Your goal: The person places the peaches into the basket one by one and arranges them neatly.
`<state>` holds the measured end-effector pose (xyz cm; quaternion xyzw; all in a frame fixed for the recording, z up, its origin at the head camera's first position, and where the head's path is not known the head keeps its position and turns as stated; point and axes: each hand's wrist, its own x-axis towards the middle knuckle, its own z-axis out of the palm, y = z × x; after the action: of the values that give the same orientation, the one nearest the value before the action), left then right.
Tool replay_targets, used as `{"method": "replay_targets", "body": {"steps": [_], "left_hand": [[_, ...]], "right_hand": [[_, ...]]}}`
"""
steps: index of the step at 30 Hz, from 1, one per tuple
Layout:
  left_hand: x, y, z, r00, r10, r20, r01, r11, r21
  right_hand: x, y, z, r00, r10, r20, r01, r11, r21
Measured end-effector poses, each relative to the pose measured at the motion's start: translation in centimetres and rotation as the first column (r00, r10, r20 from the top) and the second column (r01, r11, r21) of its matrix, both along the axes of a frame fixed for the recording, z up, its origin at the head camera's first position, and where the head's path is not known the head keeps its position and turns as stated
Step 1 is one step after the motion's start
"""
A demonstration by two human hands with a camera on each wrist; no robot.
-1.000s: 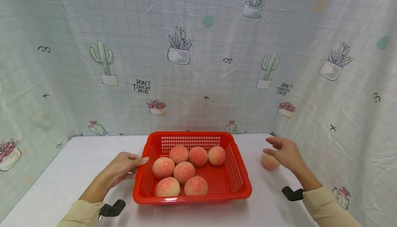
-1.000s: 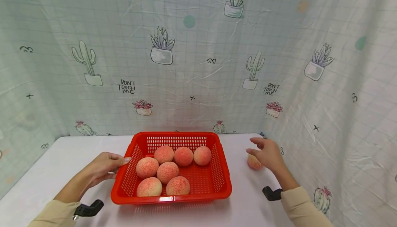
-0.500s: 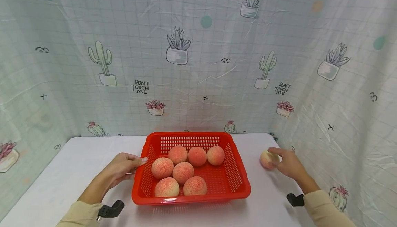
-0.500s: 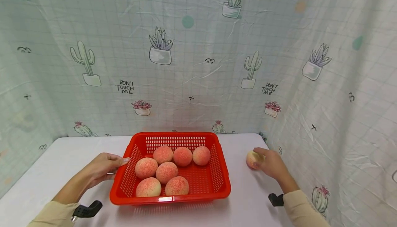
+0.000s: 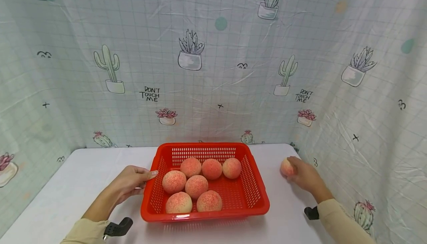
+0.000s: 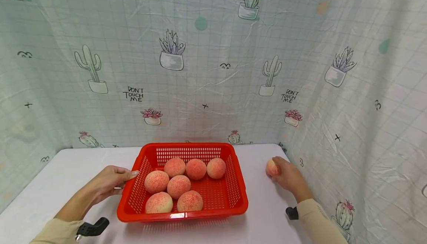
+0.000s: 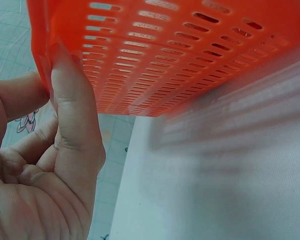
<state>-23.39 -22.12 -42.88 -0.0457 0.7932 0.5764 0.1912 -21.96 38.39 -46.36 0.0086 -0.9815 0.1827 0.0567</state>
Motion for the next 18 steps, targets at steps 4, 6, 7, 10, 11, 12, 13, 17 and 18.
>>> {"method": "replay_targets", "body": {"steps": [4, 6, 7, 10, 11, 12, 13, 17, 18], "left_hand": [[0.0, 0.0, 0.0, 1.0, -0.001, 0.0, 0.001, 1.0, 0.006], [0.0, 0.0, 0.0, 1.0, -0.007, -0.003, 0.007, 1.0, 0.013], [0.0, 0.0, 0.0, 1.0, -0.011, -0.005, 0.011, 1.0, 0.015], [0.1, 0.0, 0.0, 1.0, -0.02, -0.011, 0.02, 1.0, 0.02], [0.1, -0.1, 0.0, 1.0, -0.022, -0.013, 0.022, 1.0, 0.022], [0.1, -0.1, 0.1, 1.0, -0.024, -0.014, 0.024, 0.999, 0.024], [0.1, -0.1, 0.1, 1.0, -0.027, -0.016, 0.027, 0.999, 0.025], [0.2, -0.1, 0.1, 0.999, -0.03, -0.018, 0.03, 0.999, 0.028], [0.2, -0.1, 0.1, 0.999, -0.03, -0.018, 0.03, 0.999, 0.028]], "right_hand": [[-0.2, 0.2, 0.0, 0.999, -0.033, -0.033, 0.033, 0.999, 0.0], [0.0, 0.3, 0.2, 0.999, -0.043, -0.033, 0.043, 0.999, 0.003], [0.1, 0.3, 0.2, 0.998, -0.05, -0.028, 0.05, 0.999, 0.0], [0.4, 0.4, 0.4, 0.998, -0.062, -0.012, 0.062, 0.998, -0.01], [0.5, 0.3, 0.5, 0.998, -0.063, -0.008, 0.063, 0.998, -0.014], [0.7, 0.3, 0.6, 0.998, -0.067, -0.004, 0.067, 0.998, -0.018], [0.7, 0.3, 0.6, 0.998, -0.069, -0.007, 0.068, 0.997, -0.021], [1.1, 0.0, 1.1, 0.997, -0.06, -0.044, 0.059, 0.998, -0.019], [1.2, -0.1, 1.2, 0.997, -0.058, -0.054, 0.057, 0.998, -0.02]]}}
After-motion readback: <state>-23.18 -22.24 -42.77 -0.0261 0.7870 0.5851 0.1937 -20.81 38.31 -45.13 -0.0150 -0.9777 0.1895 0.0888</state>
